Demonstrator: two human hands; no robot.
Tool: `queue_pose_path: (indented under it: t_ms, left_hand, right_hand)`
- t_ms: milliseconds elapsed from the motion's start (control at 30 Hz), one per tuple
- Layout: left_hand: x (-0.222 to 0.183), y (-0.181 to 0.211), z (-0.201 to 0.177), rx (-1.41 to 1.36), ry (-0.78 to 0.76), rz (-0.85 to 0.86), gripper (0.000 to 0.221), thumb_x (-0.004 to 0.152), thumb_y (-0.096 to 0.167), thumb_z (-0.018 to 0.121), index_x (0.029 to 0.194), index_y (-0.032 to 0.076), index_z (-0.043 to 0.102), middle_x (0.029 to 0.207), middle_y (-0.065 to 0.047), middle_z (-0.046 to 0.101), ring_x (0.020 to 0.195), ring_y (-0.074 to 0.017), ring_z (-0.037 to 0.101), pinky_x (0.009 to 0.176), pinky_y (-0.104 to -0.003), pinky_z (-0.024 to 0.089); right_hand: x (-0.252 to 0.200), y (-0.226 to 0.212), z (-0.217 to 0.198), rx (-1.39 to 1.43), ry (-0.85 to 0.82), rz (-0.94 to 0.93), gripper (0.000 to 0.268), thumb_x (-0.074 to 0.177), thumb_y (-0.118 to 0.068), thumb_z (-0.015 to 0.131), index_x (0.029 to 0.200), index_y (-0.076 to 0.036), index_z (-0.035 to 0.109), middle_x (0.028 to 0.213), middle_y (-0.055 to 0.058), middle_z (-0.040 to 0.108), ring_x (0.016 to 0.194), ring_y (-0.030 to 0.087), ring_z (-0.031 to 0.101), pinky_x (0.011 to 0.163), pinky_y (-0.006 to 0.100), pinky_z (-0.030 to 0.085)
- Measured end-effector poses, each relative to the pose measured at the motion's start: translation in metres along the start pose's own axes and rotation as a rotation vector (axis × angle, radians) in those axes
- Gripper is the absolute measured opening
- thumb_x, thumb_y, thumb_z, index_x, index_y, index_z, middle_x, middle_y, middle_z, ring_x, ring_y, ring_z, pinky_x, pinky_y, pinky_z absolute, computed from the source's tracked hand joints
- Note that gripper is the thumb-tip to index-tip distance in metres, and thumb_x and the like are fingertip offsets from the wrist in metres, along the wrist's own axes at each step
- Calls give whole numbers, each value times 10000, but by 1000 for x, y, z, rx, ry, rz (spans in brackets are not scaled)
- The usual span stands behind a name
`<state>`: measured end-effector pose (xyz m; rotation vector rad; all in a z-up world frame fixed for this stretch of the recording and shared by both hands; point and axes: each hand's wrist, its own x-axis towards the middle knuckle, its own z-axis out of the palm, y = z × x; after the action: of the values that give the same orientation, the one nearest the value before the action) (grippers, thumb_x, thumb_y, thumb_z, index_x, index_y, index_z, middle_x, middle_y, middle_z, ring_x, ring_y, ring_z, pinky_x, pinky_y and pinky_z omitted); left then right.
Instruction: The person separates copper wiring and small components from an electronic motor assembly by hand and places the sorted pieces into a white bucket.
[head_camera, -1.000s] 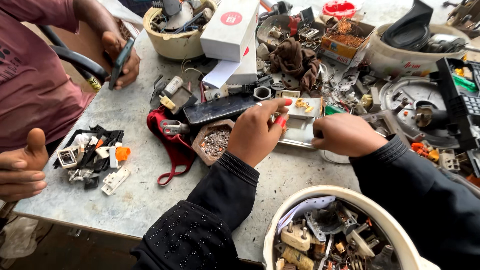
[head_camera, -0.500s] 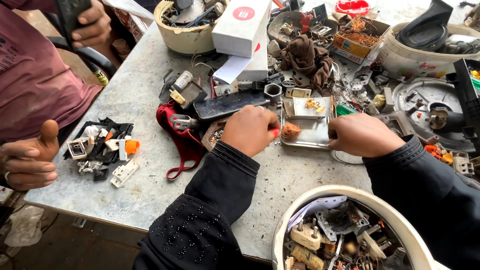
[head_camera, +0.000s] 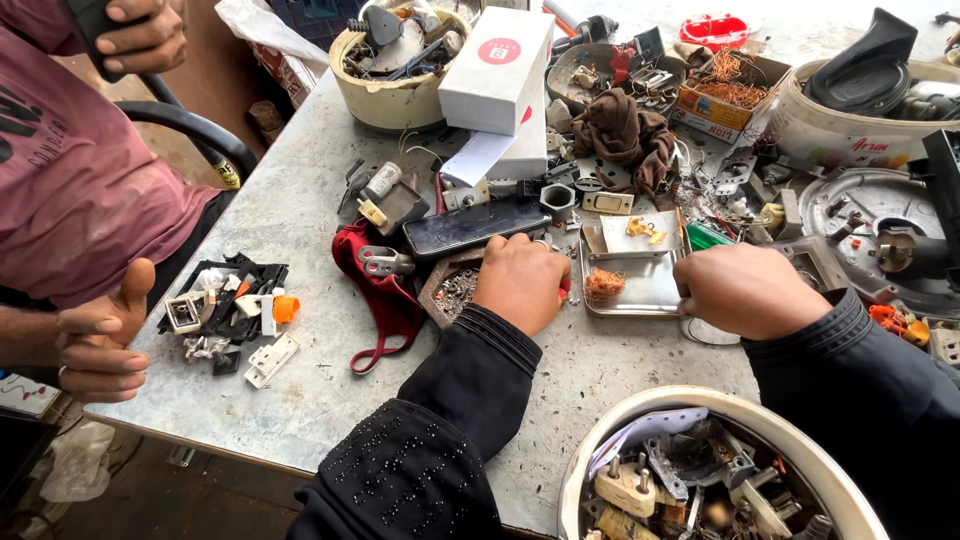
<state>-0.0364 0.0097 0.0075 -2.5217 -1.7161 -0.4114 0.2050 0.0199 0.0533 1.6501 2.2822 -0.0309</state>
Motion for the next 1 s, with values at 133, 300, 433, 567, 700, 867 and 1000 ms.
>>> queue_pose_path:
  t_ms: [133,300,433,567,700,867,1000]
  left_hand:
    - [1,2,-5,-62,-66,-17,77,776,276,812,850,253,806,909,3,739,1000,-224,647,948,-433,436]
    - [2,8,-6,-93,-118,0,163,765,342,829,883,235,798,917,-12,734,1020,-241,635,937,-444,431]
    - [2,9,-1,-63,-52,15,176,756,315,826,899,216,798,916,-19,733,1003,-242,642,916,-445,434]
    - [4,6,1,106,28,-17,82,821,254,781,873,191,770,876,-30,733,958,-233,647,895,-427,455]
    - [6,-2,4,152,168,-4,57,871,164,732,847,211,754,824,-35,713,910,-243,648,819,-424,478]
    - [3,0,3,-154,355,106,80,804,168,748,883,164,753,845,-34,700,878,-271,638,777,-437,481]
    - [4,8,-6,-308,321,169,125,817,148,757,939,172,769,877,-27,700,910,-270,634,810,-430,503]
  right_hand:
    - [1,4,-2,34,-10,-16,278,848,-359,747,1018,-141,716,903,87,742,932,296,724,819,441,578]
    - [12,11,-3,385,161,4,319,895,-416,698,1026,-127,734,887,118,767,821,299,748,774,430,569]
    - [23,3,6,549,446,-27,326,921,-394,694,1044,-98,752,931,133,754,831,301,724,747,435,551]
    - [17,1,0,588,652,-193,295,931,-325,712,1107,-93,760,996,138,750,863,277,711,746,418,549]
    - [-10,8,-20,801,427,-211,285,919,-247,676,1157,-103,735,985,77,767,704,209,699,625,344,599]
    - [-90,32,-44,458,339,-532,263,900,-284,679,1117,-153,750,902,3,783,698,109,716,664,294,585]
    - [-113,39,-56,311,292,-616,294,896,-344,687,1146,-228,790,937,-65,804,767,83,740,726,313,583]
